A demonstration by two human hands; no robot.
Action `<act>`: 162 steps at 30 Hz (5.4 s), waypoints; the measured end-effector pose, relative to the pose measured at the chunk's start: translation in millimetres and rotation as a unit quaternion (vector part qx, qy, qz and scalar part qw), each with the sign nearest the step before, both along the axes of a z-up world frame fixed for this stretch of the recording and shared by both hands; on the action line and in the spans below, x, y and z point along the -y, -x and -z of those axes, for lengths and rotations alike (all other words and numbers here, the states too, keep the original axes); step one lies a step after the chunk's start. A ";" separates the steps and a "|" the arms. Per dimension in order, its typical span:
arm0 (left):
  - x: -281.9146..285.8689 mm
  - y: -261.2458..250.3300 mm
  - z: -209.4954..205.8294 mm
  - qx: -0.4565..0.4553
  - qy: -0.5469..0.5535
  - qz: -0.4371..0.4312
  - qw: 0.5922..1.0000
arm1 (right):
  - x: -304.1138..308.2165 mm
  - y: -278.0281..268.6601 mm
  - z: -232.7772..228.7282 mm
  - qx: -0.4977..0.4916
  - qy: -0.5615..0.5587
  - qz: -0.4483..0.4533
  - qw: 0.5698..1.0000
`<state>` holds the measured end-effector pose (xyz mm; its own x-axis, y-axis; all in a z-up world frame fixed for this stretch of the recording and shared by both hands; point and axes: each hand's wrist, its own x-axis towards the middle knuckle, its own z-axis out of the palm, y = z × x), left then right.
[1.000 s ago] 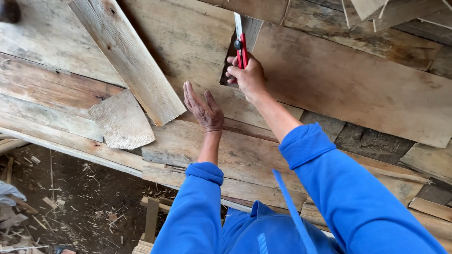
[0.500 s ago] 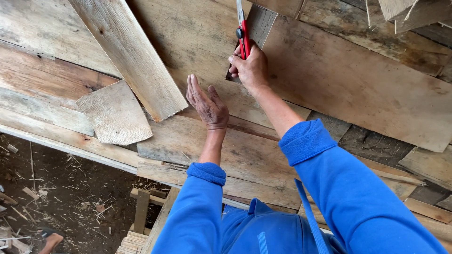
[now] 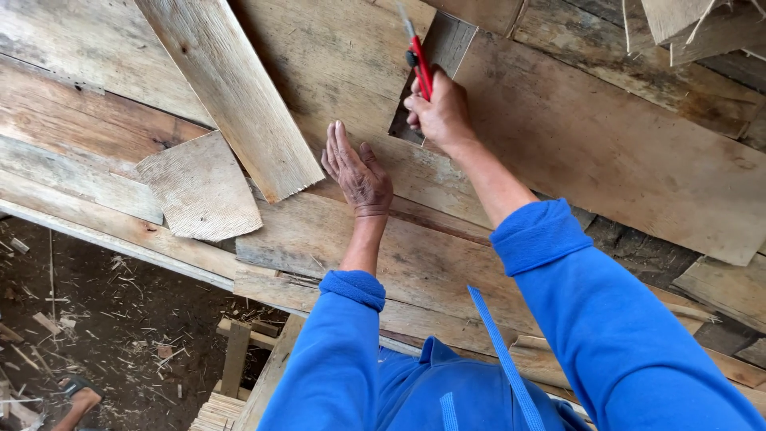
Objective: The person uses a red utility knife to scrape and remove loose material from the surface of several wooden planks on a workbench. They repeatedly scrape along the grain, lift and reposition planks, and clear away debris while working across multiple pieces.
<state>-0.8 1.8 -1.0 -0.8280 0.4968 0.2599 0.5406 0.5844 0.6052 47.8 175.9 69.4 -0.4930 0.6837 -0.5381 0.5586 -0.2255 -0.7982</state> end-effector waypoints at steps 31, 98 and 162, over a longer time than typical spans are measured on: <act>-48.6 -75.9 -16.0 -0.097 0.203 0.156 0.962 | 44.1 -649.4 27.3 0.206 -0.279 0.406 0.845; -59.9 -1.8 -66.1 -0.206 0.180 0.318 0.908 | -18.7 -565.1 4.5 0.161 -0.188 0.341 0.907; -37.2 -4.5 -40.3 -0.025 0.347 0.235 0.908 | -67.6 -482.7 18.8 0.224 -0.613 0.061 0.755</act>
